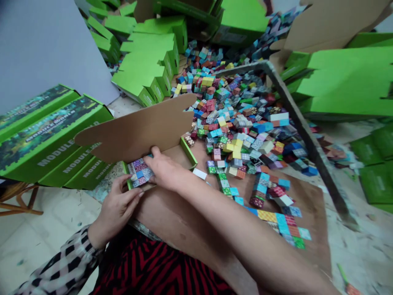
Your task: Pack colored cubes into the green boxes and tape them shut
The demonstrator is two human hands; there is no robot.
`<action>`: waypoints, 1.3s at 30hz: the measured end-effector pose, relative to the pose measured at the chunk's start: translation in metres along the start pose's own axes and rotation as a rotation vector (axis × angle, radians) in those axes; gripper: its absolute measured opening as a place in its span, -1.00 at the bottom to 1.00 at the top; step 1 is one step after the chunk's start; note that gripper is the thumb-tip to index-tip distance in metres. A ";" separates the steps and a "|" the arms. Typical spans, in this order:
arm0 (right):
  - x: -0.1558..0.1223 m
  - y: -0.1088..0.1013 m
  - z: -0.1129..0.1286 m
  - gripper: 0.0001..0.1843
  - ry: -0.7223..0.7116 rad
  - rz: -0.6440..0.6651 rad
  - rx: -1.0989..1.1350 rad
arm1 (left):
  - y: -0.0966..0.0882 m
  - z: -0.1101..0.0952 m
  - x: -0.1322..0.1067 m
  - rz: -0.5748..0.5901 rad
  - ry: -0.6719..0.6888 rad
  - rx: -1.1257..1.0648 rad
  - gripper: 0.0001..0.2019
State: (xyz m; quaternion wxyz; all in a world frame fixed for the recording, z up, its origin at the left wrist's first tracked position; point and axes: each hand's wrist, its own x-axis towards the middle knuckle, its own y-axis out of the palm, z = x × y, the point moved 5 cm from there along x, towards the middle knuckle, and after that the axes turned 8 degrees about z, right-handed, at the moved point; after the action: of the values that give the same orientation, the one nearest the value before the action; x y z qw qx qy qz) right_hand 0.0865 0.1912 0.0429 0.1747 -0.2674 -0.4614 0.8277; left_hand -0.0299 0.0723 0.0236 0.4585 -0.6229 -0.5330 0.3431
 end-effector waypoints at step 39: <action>-0.184 0.026 -0.057 -0.74 0.359 -0.087 -0.132 | 0.067 -0.112 0.041 0.323 0.255 -0.113 -0.68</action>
State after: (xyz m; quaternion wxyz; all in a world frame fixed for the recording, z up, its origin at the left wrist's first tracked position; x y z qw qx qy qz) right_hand 0.2662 0.1178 0.0482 0.2721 -0.4015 -0.4872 0.7262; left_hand 0.1038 0.0883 0.0016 0.4257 -0.7634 -0.3820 0.3001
